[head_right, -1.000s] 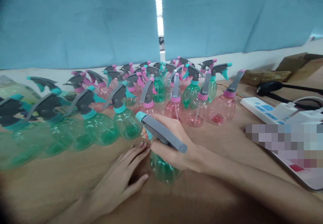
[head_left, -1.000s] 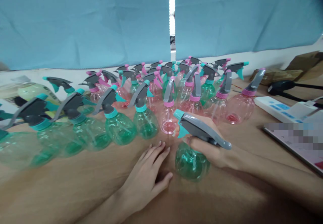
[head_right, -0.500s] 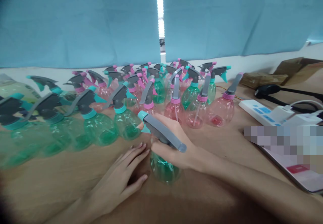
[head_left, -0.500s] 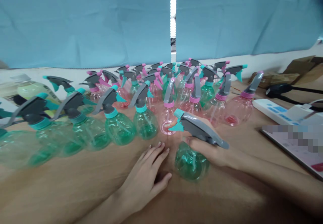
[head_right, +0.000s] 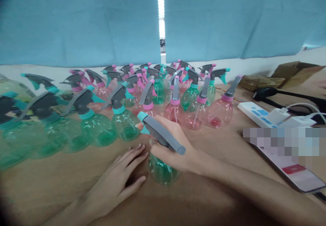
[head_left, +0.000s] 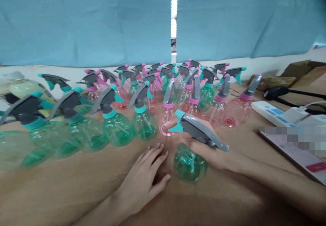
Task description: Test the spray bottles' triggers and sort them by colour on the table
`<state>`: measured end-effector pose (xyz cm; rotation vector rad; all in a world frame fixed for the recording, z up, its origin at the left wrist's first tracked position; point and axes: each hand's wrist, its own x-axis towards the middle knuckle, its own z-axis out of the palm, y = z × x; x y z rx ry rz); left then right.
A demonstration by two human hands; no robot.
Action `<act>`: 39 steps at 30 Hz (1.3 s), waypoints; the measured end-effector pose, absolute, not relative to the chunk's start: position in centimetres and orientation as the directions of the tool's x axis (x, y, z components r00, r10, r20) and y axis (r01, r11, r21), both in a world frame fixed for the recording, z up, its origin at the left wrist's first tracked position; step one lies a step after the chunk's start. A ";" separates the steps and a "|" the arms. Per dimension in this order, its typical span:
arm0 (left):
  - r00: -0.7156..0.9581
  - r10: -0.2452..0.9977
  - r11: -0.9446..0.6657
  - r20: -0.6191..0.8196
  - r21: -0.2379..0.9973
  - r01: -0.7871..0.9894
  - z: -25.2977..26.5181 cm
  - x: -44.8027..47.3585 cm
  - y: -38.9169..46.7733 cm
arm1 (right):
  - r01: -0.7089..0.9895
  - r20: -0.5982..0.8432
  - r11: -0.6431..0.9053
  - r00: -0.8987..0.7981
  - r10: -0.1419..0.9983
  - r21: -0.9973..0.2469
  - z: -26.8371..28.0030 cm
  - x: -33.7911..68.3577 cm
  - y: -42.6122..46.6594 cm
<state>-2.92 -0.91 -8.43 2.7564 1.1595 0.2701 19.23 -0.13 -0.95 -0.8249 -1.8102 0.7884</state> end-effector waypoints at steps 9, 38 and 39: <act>0.691 0.712 -0.701 0.123 0.191 0.687 -8.5 -3.0 -0.9 | 0.179 0.524 0.590 -0.311 0.793 -0.788 -1.1 19.3 -0.1; 0.693 0.716 -0.695 0.084 0.173 0.698 -8.1 -2.7 -0.9 | 0.146 0.410 0.475 -0.328 0.851 -0.868 -1.4 19.4 -0.1; 0.694 0.715 -0.696 0.083 0.171 0.697 -8.0 -2.7 -0.9 | 0.150 0.409 0.476 -0.333 0.849 -0.867 -1.5 19.5 -0.1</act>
